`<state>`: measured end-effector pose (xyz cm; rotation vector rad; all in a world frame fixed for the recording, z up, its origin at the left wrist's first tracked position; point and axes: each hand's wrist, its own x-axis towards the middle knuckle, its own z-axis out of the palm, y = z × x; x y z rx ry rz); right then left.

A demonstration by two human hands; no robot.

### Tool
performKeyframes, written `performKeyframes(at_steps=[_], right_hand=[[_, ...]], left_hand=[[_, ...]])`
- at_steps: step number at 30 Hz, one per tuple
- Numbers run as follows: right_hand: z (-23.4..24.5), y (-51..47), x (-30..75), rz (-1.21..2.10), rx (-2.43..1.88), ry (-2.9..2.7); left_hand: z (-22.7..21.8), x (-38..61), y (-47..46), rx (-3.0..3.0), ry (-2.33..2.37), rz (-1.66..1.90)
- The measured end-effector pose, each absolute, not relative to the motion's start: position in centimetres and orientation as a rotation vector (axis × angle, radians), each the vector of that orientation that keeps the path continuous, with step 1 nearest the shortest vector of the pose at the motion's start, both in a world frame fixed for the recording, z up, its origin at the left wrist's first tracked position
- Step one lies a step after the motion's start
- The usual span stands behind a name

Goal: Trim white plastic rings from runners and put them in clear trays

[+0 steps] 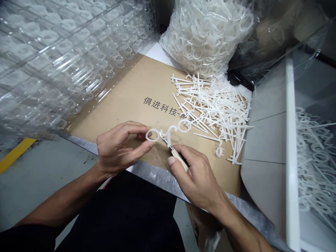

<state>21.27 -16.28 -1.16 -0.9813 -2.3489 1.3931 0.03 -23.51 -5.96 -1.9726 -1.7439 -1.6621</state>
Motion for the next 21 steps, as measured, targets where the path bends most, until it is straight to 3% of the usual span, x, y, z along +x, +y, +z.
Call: performKeyframes(at_steps=[21], right_hand=[[-1.07, -16.36, 21.19, 1.397, -0.997, -2.353]], left_hand=[[-5.84, 0.12, -23.29, -1.981, -1.682, -1.667]])
